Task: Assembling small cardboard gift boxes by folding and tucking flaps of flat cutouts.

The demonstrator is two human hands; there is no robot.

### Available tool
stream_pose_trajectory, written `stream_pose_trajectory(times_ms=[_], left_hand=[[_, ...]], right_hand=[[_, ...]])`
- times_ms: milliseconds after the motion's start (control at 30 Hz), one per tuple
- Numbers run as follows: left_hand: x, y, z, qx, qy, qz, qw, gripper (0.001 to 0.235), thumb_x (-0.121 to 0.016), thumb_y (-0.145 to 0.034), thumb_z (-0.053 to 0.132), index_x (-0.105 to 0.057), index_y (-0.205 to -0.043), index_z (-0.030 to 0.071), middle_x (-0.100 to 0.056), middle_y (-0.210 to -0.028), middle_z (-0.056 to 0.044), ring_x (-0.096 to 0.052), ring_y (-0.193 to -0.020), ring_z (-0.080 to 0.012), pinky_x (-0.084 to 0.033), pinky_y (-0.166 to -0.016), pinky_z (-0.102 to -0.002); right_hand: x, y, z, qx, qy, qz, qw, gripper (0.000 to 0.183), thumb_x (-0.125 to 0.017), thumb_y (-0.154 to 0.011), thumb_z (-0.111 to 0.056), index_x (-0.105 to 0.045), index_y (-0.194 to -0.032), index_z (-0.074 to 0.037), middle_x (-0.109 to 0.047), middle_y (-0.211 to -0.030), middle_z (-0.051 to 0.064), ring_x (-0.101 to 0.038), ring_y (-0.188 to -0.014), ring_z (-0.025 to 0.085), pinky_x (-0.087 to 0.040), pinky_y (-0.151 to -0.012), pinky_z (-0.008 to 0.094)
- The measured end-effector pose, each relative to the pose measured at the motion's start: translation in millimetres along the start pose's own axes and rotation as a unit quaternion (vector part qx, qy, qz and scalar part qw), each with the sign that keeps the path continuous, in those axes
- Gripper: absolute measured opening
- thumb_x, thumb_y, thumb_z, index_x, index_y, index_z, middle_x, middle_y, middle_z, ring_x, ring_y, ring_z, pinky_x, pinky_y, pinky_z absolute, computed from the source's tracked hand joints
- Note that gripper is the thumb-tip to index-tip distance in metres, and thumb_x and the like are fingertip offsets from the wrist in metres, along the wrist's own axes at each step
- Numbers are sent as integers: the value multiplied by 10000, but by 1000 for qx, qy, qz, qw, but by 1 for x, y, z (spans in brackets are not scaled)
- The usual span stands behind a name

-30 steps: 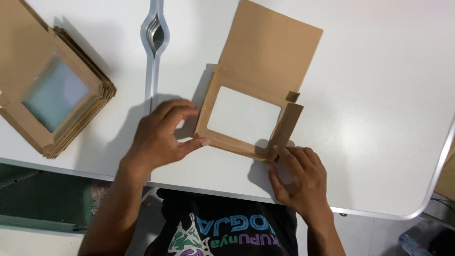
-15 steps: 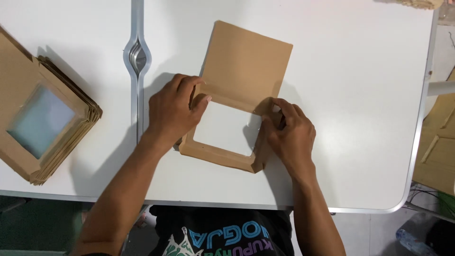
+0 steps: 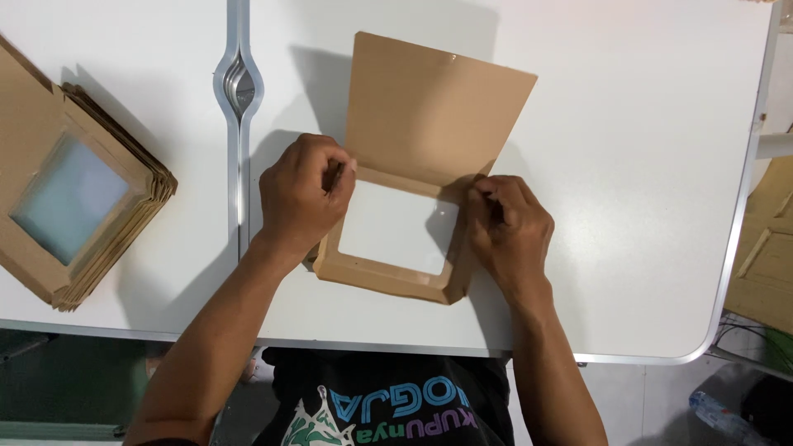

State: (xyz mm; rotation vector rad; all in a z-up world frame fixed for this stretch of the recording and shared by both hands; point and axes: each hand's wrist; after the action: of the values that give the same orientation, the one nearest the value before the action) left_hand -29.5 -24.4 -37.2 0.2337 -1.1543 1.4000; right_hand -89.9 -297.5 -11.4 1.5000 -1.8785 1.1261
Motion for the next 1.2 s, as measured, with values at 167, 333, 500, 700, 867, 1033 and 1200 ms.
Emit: stream_pose_trajectory(times_ms=[167,333,500,700,867,1033,1200], left_hand=[[16,-14,19,49,154,12,987,223,-670,-928,-23,-546,-1103,37,-608,-892,-123,-658,-692,-311,-535,-557,-398],[10,-4,10,42,190,37,980,111,-699,-952,18,-596,-994,27,-591,-888,-101,-629,-651,-289,-507,-537,-348],[27,-10,18,100,225,30,969,93,-669,-1006,-42,-613,-1015,32,-623,-968,-104,-630,-761,-248,-517,-662,-357],[36,-6,25,77,88,20,993,115,-698,-1032,20,-625,-975,88,-629,-944,-45,-637,-789,-268,-509,-675,-352],[32,-4,18,42,42,21,998,148,-734,-1012,9,-627,-963,98,-621,-924,-26,-629,-801,-249,-522,-694,-331],[24,0,15,48,34,31,998,165,-745,-1016,2,-633,-945,102,-630,-913,-10,-636,-788,-217,-541,-716,-293],[29,-1,19,65,33,33,997,140,-730,-1023,67,-644,-943,141,-621,-877,34,-658,-782,-182,-543,-711,-266]], right_hand=[[-4,-3,-2,-24,-78,35,996,258,-710,-877,101,-642,-1103,-2,-735,-879,159,-715,-656,335,-562,-517,398],[-9,-5,-5,-21,-134,71,988,415,-725,-878,115,-567,-1249,17,-731,-935,169,-716,-674,341,-562,-540,393],[10,2,7,-205,-406,-1,890,349,-606,-978,44,-505,-1312,53,-680,-1035,157,-662,-822,215,-542,-698,309],[23,16,-6,-230,-342,-86,907,251,-701,-915,52,-687,-1163,87,-755,-950,206,-720,-720,248,-594,-647,352],[63,7,-35,-50,-185,-192,963,566,-789,-718,38,-620,-1258,51,-711,-1188,279,-710,-865,433,-579,-727,496],[57,22,-32,52,-72,-176,980,322,-802,-740,23,-773,-1053,-48,-731,-1143,211,-729,-893,404,-609,-718,447],[41,35,-26,100,-5,-89,991,326,-741,-841,6,-806,-1132,-126,-641,-836,93,-651,-701,295,-555,-600,352]])
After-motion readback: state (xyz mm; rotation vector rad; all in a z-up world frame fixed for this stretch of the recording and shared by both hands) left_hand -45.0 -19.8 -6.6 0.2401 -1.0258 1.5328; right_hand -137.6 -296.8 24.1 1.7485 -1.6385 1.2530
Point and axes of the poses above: each hand's wrist, its own y-axis away from the middle knuckle, its own x-axis out of the back of the hand, z = x × y
